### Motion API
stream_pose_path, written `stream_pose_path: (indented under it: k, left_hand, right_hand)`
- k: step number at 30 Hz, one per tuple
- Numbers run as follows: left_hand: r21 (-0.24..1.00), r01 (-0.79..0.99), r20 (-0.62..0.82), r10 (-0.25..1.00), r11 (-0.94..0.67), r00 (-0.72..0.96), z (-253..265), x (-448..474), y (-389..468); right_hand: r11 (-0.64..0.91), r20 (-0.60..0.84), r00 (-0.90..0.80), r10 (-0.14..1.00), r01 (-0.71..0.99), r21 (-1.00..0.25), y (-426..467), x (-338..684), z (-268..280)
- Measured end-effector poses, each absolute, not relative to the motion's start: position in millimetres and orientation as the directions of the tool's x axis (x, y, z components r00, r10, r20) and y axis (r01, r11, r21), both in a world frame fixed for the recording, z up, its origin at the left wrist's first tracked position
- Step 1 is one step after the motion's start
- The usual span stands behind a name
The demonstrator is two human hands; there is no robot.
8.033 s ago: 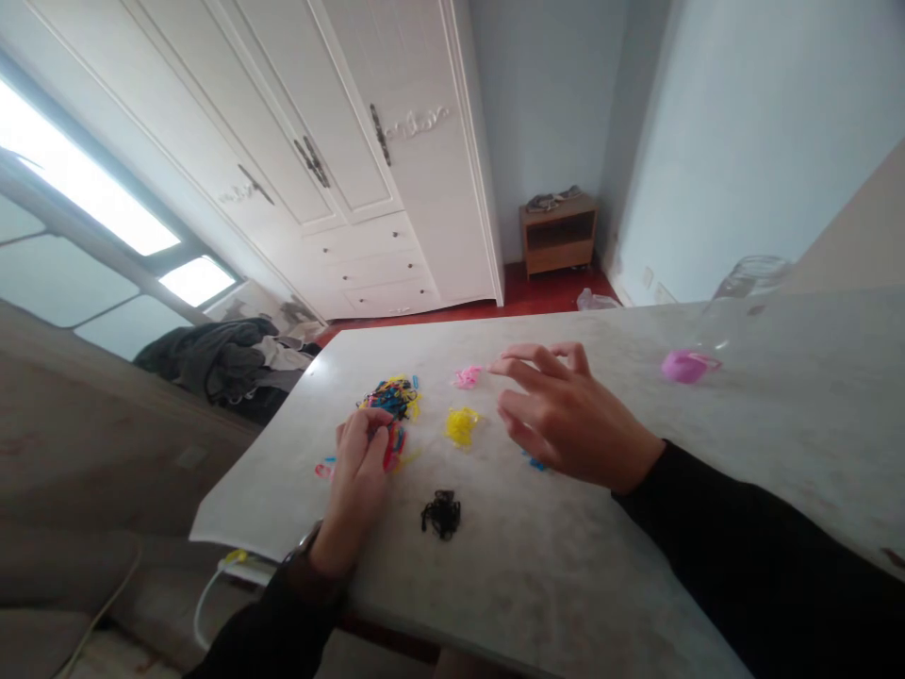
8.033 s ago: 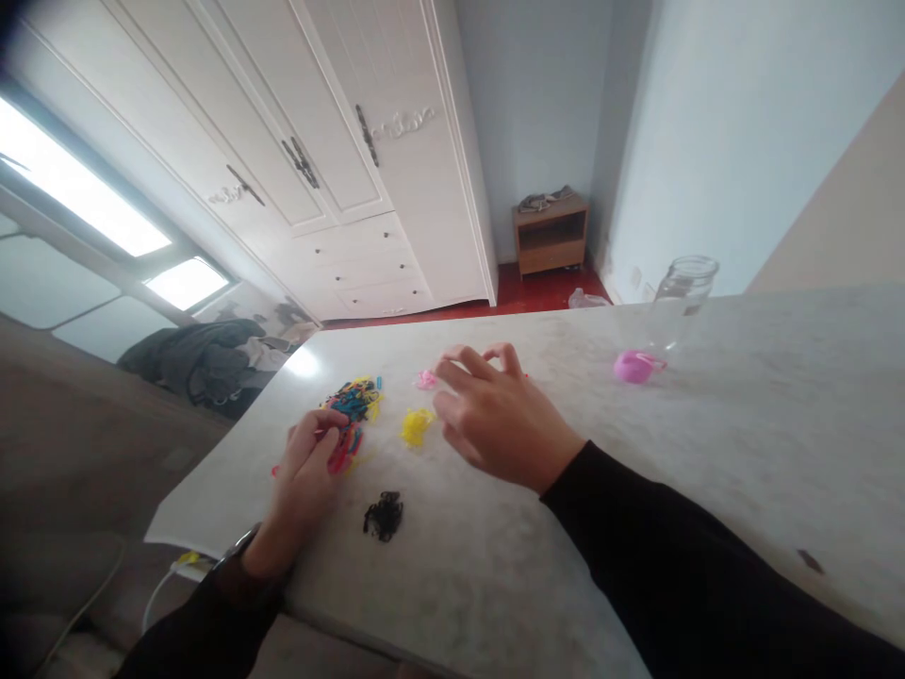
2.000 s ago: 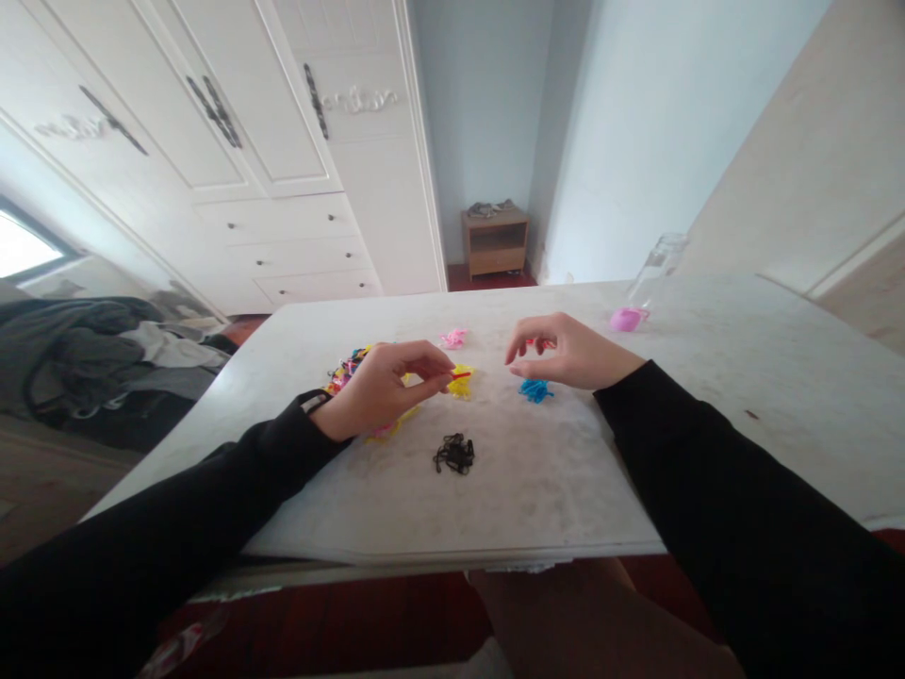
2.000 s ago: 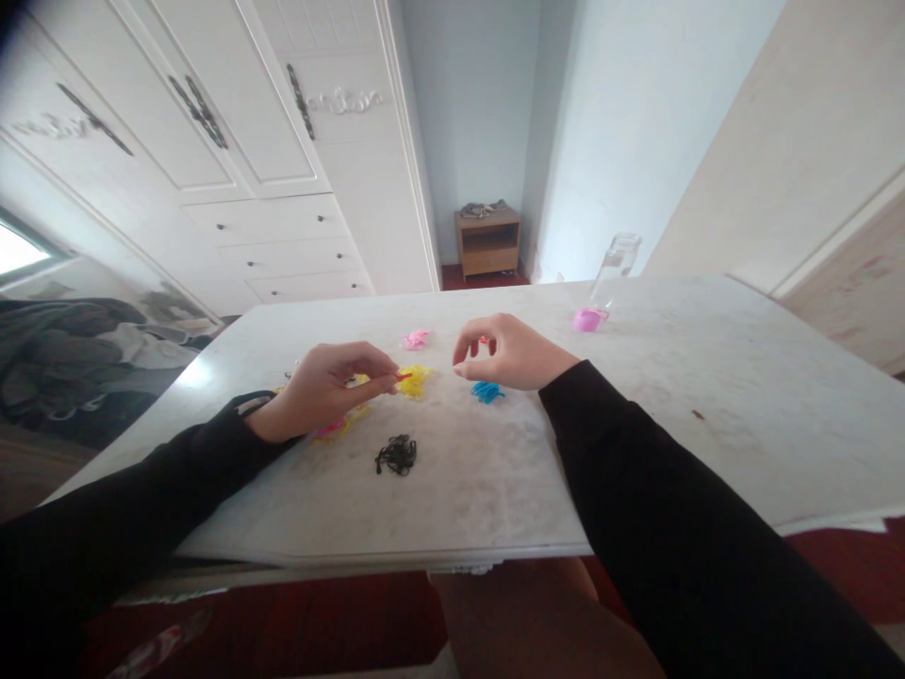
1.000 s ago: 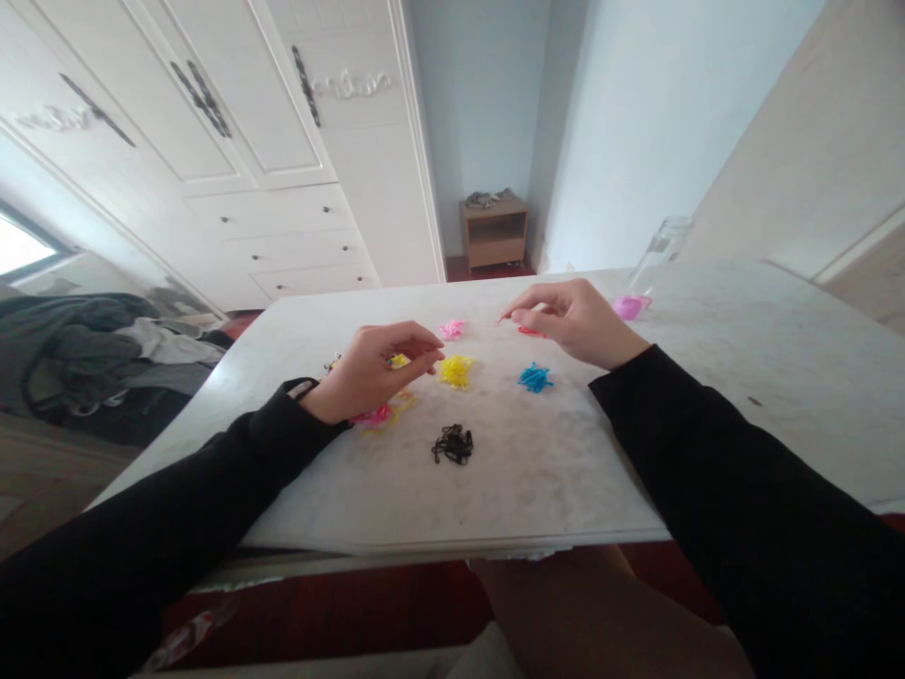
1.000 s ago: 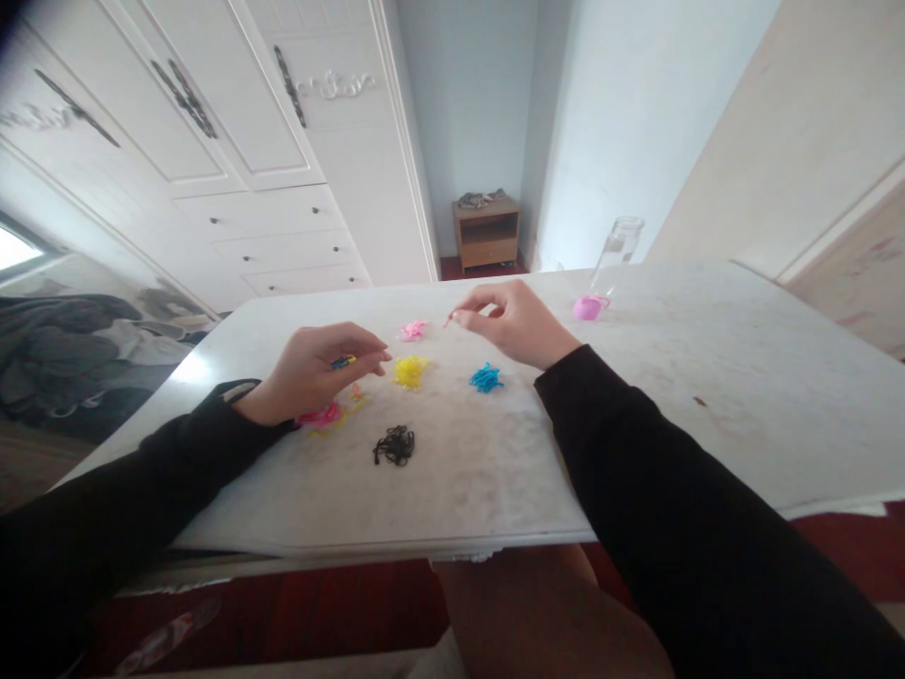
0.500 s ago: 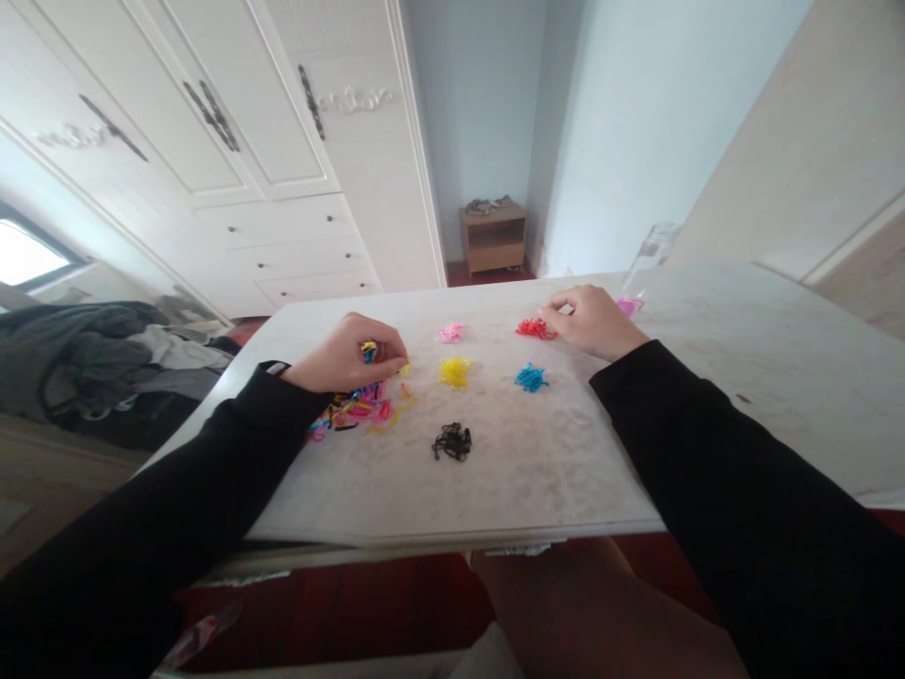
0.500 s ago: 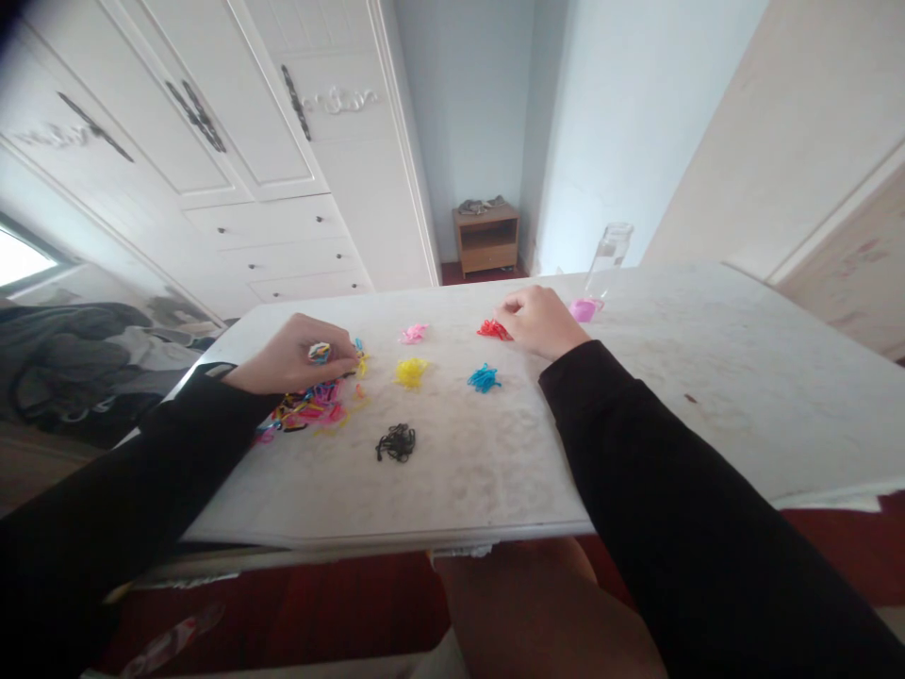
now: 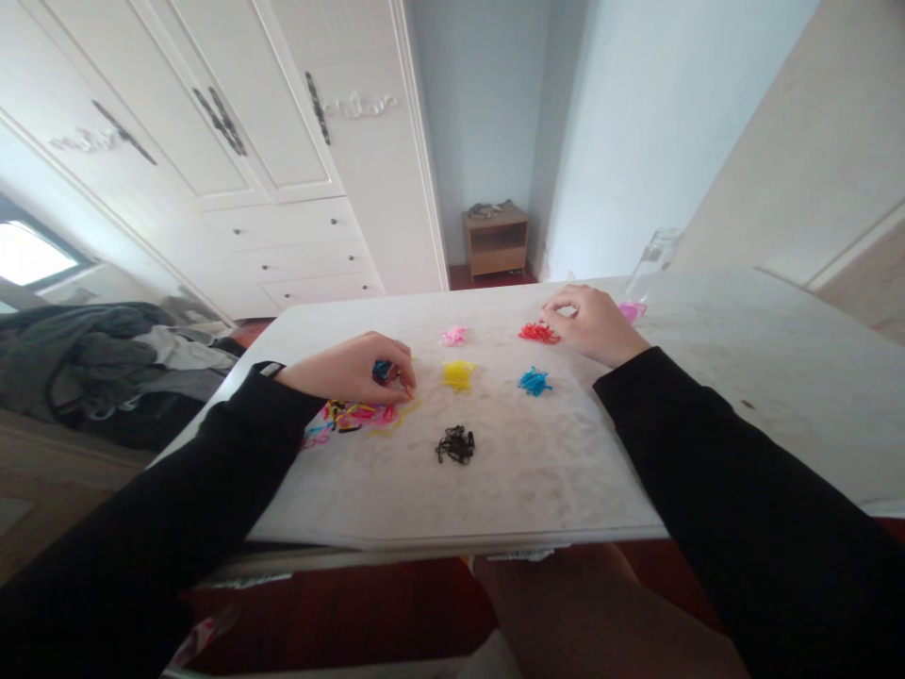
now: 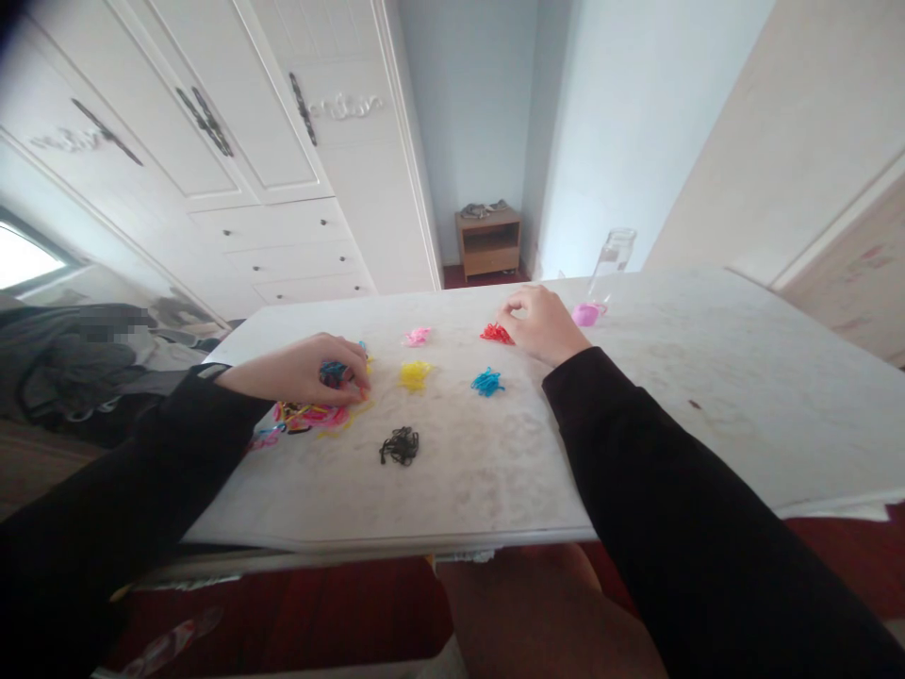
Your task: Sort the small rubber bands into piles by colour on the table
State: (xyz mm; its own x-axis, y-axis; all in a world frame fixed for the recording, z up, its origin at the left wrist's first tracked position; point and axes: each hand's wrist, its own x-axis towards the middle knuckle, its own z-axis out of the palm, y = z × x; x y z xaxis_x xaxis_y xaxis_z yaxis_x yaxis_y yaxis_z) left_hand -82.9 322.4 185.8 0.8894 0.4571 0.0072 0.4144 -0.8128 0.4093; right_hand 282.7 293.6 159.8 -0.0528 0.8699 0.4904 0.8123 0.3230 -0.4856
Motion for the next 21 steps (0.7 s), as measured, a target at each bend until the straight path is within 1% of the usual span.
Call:
stream_pose_path:
  k: [5,10,16,21]
  left_hand:
    - [0.455,0.410,-0.029,0.447,-0.790,0.894,186,-80,319]
    - [0.459,0.392,-0.033,0.426,-0.797,0.904,187,-78,316]
    - [0.464,0.358,0.031,0.419,-0.810,0.908,193,-74,310]
    - [0.404,0.391,0.114,0.470,-0.827,0.875,192,-75,307]
  right_hand:
    - [0.367,0.501,-0.096,0.860,0.798,-0.478,294,281,159]
    - [0.371,0.493,-0.104,0.864,0.793,-0.483,294,279,159]
    - [0.387,0.495,-0.116,0.861,0.781,-0.489,292,278,161]
    - [0.463,0.529,-0.162,0.833,0.729,-0.505,285,266,166]
